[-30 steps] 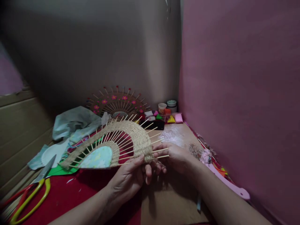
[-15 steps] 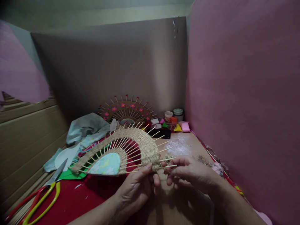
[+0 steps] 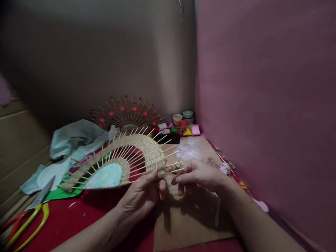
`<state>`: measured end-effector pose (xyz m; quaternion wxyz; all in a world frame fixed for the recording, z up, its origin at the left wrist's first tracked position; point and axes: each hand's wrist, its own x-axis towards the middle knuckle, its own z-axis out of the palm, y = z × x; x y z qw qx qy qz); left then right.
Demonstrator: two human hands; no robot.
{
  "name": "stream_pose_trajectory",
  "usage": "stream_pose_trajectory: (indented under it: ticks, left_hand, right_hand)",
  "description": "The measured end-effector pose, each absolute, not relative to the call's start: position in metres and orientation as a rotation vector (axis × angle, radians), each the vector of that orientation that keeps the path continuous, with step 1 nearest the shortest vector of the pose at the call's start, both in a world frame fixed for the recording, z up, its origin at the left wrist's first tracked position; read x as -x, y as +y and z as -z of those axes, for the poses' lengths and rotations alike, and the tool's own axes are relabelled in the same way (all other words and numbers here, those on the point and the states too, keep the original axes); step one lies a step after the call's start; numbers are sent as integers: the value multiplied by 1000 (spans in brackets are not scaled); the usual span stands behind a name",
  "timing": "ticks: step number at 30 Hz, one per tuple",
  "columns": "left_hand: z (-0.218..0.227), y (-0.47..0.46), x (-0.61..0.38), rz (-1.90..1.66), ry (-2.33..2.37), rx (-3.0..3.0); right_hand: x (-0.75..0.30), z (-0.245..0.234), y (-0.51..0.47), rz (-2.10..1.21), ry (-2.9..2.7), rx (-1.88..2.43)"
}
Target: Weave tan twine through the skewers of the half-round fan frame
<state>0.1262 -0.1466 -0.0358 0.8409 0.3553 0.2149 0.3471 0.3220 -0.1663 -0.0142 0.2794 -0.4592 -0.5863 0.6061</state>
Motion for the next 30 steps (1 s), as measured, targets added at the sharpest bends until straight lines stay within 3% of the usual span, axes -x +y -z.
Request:
stream_pose_trajectory:
  ticks: [13,30]
  left_hand:
    - [36,-150,-128,-804,495,-653]
    - [37,-157,-130,-799,513,-544]
  right_hand:
    - [-323,22,-160,-1350,-1424,1220]
    - [-317,35,-154,-1434,-1147,1181]
